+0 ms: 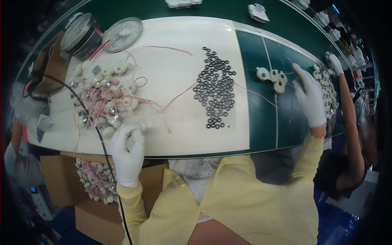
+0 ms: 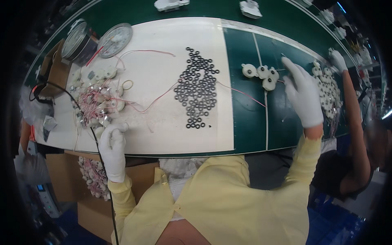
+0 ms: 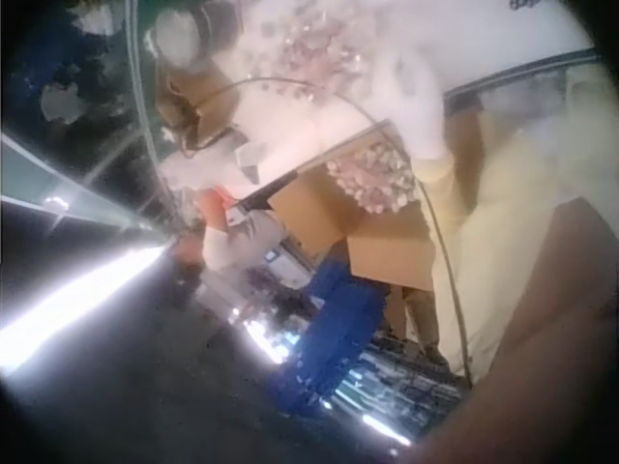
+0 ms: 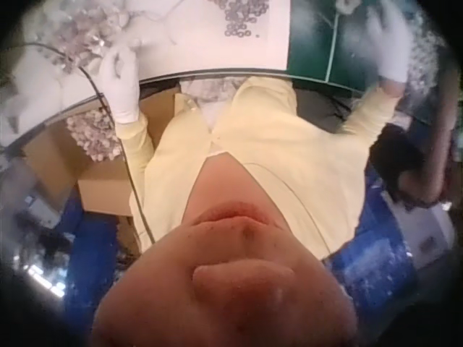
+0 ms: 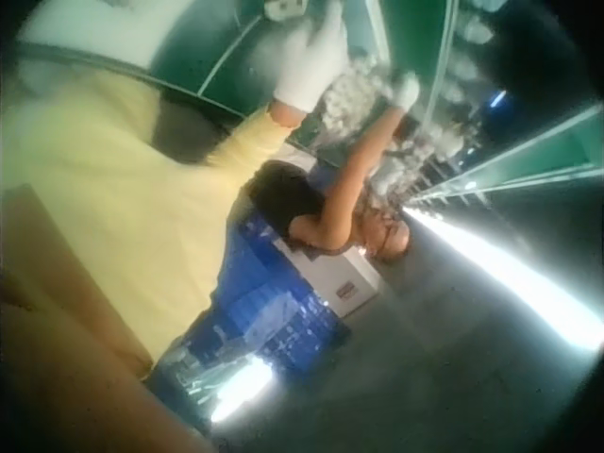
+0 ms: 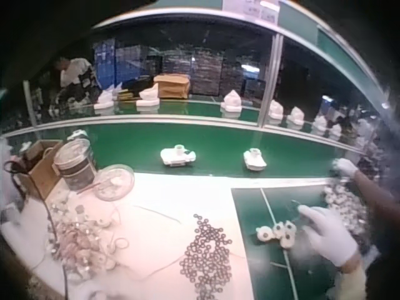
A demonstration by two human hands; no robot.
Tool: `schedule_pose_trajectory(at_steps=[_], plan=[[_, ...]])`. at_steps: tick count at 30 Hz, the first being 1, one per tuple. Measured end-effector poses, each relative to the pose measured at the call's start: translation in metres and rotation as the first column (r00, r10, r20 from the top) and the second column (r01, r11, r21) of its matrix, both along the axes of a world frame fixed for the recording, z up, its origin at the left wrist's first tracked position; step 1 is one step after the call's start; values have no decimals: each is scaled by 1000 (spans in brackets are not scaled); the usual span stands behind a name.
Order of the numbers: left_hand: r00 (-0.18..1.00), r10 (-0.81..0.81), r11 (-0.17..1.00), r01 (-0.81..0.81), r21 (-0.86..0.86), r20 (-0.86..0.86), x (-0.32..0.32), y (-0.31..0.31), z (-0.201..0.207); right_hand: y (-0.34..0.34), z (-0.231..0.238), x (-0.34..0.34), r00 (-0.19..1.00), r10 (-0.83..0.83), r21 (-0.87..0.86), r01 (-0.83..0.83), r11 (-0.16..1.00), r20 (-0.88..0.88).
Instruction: The person applies a white substance to the center of white plastic components using a small brush. They then pick up small black rings and place them onto the components. The person handles the components one at a time, moving them between the work surface and a pile of finished items.
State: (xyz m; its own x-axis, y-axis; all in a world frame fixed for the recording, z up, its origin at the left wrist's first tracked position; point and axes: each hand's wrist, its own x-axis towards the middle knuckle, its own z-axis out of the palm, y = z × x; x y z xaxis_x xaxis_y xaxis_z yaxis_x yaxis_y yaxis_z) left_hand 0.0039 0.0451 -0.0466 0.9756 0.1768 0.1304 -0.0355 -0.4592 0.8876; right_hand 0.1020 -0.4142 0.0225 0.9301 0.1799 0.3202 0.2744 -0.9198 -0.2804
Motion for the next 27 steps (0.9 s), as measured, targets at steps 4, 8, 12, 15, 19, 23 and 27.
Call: schedule_pose_trajectory(at_steps=[4,8,12,15,19,23,27], plan=[[997,-44,944,22,-329,-60,-15,-2,23,90,-3,-57,949,115,29,-129,991,292],[957,-255,845,153,-513,-135,-23,-14,46,221,-10,-65,748,609,247,-663,707,266],[924,-371,803,271,-531,-89,-34,-33,56,259,-18,-62,633,696,381,-769,514,339],[891,-441,852,454,-260,109,-31,-38,48,242,-23,-63,632,708,585,-717,379,317],[836,-530,840,541,-46,145,-16,-33,46,216,-38,-87,798,567,978,-184,-97,206],[980,-157,981,141,132,119,-3,-21,27,150,-27,-69,623,666,860,-22,-510,411],[931,-56,842,-151,517,362,29,-4,13,83,-9,-66,575,817,999,-28,-22,34]])
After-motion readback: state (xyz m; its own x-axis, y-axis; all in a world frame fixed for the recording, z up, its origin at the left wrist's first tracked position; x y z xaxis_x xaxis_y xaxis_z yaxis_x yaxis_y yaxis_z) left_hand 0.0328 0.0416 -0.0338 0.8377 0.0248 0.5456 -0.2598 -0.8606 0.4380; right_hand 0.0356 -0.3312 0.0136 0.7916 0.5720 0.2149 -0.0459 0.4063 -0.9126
